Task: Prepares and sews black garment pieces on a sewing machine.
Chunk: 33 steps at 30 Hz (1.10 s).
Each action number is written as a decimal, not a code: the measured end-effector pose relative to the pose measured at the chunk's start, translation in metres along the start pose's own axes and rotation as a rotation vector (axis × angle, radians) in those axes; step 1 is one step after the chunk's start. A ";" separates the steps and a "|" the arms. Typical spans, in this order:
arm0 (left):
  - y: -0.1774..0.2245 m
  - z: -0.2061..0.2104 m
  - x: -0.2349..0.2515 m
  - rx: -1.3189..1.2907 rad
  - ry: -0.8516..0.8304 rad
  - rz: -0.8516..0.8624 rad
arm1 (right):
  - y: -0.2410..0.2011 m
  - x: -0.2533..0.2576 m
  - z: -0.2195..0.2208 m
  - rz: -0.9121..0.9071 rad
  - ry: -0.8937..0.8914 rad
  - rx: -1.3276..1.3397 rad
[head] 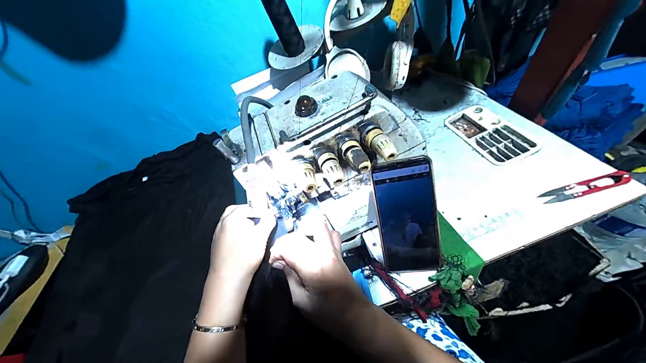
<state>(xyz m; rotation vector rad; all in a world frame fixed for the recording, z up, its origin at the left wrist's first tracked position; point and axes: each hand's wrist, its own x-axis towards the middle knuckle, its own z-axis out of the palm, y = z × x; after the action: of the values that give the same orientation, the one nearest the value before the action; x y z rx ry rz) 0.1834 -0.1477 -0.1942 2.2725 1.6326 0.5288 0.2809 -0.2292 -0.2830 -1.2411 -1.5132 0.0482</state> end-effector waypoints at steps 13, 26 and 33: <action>0.004 0.004 -0.002 -0.024 0.039 -0.081 | 0.009 -0.006 -0.013 -0.014 -0.017 0.131; 0.011 0.002 0.008 -0.015 0.011 -0.097 | 0.018 0.000 -0.077 -0.073 -0.344 -0.282; -0.017 0.045 -0.088 -0.019 0.439 0.260 | 0.001 -0.009 -0.108 0.060 -0.626 -0.162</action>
<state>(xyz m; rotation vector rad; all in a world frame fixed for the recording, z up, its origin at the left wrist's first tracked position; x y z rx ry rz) 0.1649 -0.2266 -0.2528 2.4952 1.4967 1.1710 0.3594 -0.2955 -0.2499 -1.4824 -2.0434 0.3913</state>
